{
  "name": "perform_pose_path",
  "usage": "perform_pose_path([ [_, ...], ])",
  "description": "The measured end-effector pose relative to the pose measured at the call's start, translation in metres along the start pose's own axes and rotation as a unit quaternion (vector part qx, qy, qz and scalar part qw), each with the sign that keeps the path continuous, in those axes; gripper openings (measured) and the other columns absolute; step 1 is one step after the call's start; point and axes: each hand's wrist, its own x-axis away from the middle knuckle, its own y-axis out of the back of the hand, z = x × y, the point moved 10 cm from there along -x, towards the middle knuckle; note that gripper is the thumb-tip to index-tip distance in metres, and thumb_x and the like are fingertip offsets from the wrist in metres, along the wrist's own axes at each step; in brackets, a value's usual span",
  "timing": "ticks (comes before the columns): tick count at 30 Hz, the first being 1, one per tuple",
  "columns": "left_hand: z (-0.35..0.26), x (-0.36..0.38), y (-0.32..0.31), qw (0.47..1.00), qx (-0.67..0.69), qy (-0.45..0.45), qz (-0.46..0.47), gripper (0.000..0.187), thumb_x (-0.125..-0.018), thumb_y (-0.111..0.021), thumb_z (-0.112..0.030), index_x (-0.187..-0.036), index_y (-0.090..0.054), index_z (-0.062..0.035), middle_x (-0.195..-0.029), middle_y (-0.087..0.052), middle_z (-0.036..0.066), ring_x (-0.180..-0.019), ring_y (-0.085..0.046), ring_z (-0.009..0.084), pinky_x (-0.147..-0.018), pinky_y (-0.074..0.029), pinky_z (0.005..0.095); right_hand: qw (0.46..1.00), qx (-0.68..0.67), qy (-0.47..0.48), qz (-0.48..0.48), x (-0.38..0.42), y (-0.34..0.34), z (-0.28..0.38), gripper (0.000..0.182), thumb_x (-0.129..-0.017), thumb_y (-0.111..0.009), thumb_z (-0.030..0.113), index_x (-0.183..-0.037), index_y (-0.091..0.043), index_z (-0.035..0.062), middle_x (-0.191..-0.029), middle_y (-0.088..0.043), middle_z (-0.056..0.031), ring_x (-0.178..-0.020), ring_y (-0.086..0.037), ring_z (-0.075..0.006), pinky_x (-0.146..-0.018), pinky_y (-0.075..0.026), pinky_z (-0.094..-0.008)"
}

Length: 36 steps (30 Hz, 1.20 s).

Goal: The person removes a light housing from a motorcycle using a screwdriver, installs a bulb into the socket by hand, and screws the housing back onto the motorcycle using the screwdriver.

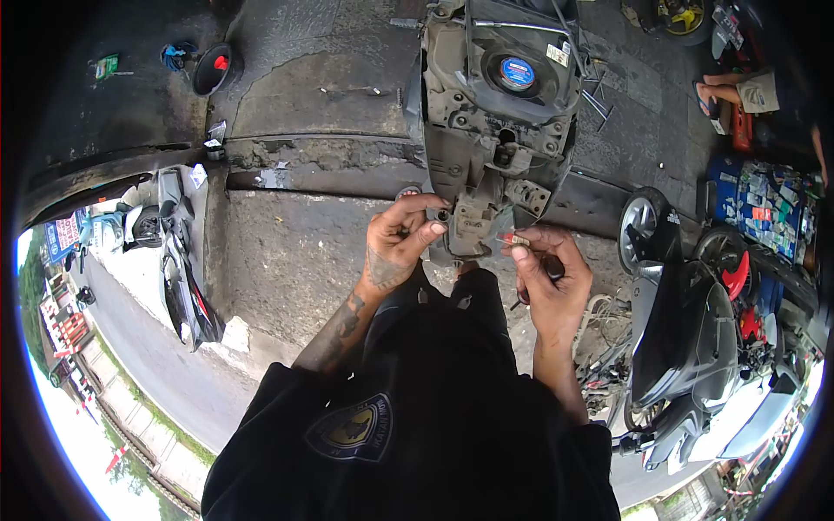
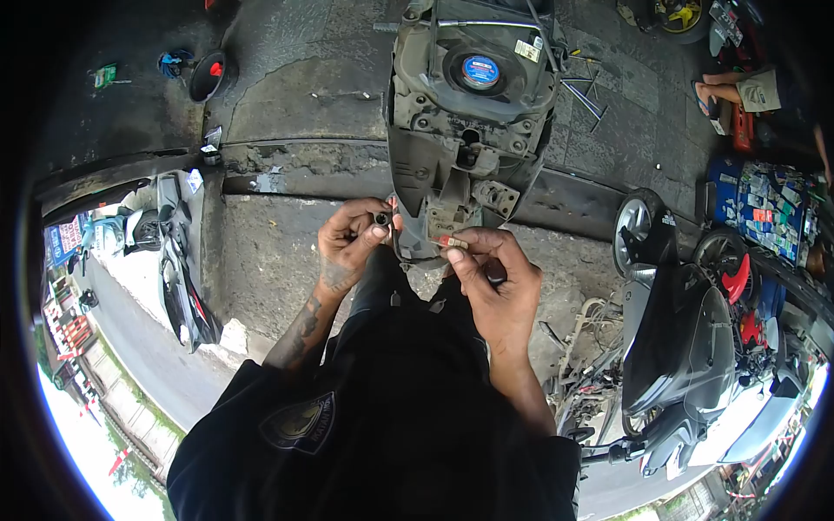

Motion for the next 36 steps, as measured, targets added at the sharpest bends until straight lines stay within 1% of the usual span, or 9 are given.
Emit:
perform_pose_path([
  [1, -0.01, 0.001, -0.001, 1.0, 0.004, -0.008, 0.01, 0.025, -0.08, -0.072, -0.002, -0.104, -0.065, -0.0016, -0.059, -0.027, -0.008, -0.054, -0.025, 0.0036, -0.05, -0.025, 0.0208, 1.0, -0.004, 0.003, -0.001, 0.002, 0.0, 0.007, 0.017, -0.082, -0.071, 0.004, -0.098, -0.064, 0.0032, -0.077, -0.066, -0.0015, -0.053, -0.05, -0.002, -0.045, -0.038, -0.018],
  [4, -0.045, 0.003, -0.005, 0.998, -0.021, -0.06, 0.026, 0.026, -0.078, -0.074, -0.004, -0.103, -0.065, -0.0021, -0.055, -0.028, -0.006, -0.051, -0.026, 0.0039, -0.048, -0.025, 0.0216, 0.974, 0.18, 0.127, 0.05, 0.013, -0.014, 0.064, 0.021, -0.077, -0.075, 0.002, -0.095, -0.064, 0.0022, -0.075, -0.068, -0.0029, -0.054, -0.057, -0.0035, -0.045, -0.039, -0.0195],
  [5, -0.057, 0.004, -0.007, 0.995, -0.025, -0.087, 0.036, 0.026, -0.078, -0.074, -0.005, -0.102, -0.066, -0.0021, -0.053, -0.028, -0.006, -0.05, -0.027, 0.004, -0.048, -0.026, 0.022, 0.974, 0.177, 0.13, 0.047, 0.013, -0.015, 0.074, 0.021, -0.077, -0.075, 0.002, -0.095, -0.064, 0.0022, -0.075, -0.068, -0.0029, -0.054, -0.057, -0.0035, -0.045, -0.039, -0.0195],
  [7, -0.073, 0.005, -0.01, 0.991, -0.054, -0.119, 0.039, 0.027, -0.077, -0.075, -0.006, -0.102, -0.066, -0.0025, -0.05, -0.031, -0.004, -0.047, -0.028, 0.0043, -0.047, -0.028, 0.0218, 0.951, 0.189, 0.233, 0.075, 0.02, -0.026, 0.106, 0.021, -0.076, -0.075, 0.002, -0.094, -0.065, 0.0032, -0.078, -0.069, -0.0048, -0.059, -0.063, -0.008, -0.048, -0.044, -0.0206],
  [8, -0.081, 0.007, -0.014, 0.987, -0.078, -0.135, 0.045, 0.028, -0.076, -0.076, -0.007, -0.102, -0.066, -0.0026, -0.05, -0.033, -0.004, -0.047, -0.029, 0.0046, -0.047, -0.028, 0.0218, 0.948, 0.198, 0.234, 0.09, 0.02, -0.028, 0.114, 0.021, -0.077, -0.074, 0.004, -0.095, -0.064, 0.0051, -0.079, -0.069, -0.0052, -0.063, -0.067, -0.0129, -0.05, -0.049, -0.0236],
  [11, -0.097, 0.009, -0.022, 0.979, -0.125, -0.151, 0.055, 0.03, -0.075, -0.077, -0.009, -0.102, -0.066, -0.0029, -0.049, -0.035, -0.003, -0.045, -0.031, 0.0058, -0.048, -0.031, 0.0215, 0.922, 0.245, 0.276, 0.119, 0.02, -0.033, 0.13, 0.021, -0.078, -0.073, 0.005, -0.096, -0.063, 0.0058, -0.083, -0.069, -0.0049, -0.064, -0.068, -0.0154, -0.052, -0.051, -0.0258],
  [15, -0.105, 0.01, -0.028, 0.972, -0.159, -0.16, 0.063, 0.028, -0.075, -0.077, -0.009, -0.1, -0.067, -0.0027, -0.049, -0.035, -0.002, -0.045, -0.031, 0.0064, -0.05, -0.033, 0.0221, 0.91, 0.274, 0.28, 0.137, 0.023, -0.033, 0.133, 0.022, -0.078, -0.072, 0.006, -0.097, -0.061, 0.007, -0.085, -0.068, -0.0044, -0.064, -0.067, -0.017, -0.052, -0.051, -0.0277],
  [23, -0.108, 0.013, -0.037, 0.962, -0.211, -0.157, 0.077, 0.027, -0.075, -0.078, -0.01, -0.099, -0.068, -0.0021, -0.049, -0.033, -0.002, -0.045, -0.033, 0.0069, -0.05, -0.036, 0.0232, 0.879, 0.338, 0.301, 0.152, 0.026, -0.033, 0.132, 0.019, -0.077, -0.071, 0.008, -0.089, -0.056, 0.0086, -0.073, -0.062, -0.0027, -0.058, -0.062, -0.0176, -0.05, -0.048, -0.031],
  [36, -0.119, 0.015, -0.045, 0.946, -0.257, -0.172, 0.096, 0.026, -0.075, -0.077, -0.01, -0.098, -0.068, -0.003, -0.049, -0.034, 0.0, -0.043, -0.034, 0.009, -0.045, -0.035, 0.0254, 0.899, 0.301, 0.28, 0.152, 0.025, -0.028, 0.12, 0.016, -0.08, -0.069, 0.011, -0.09, -0.057, 0.0081, -0.071, -0.063, -0.0039, -0.059, -0.064, -0.0199, -0.051, -0.049, -0.0321],
])
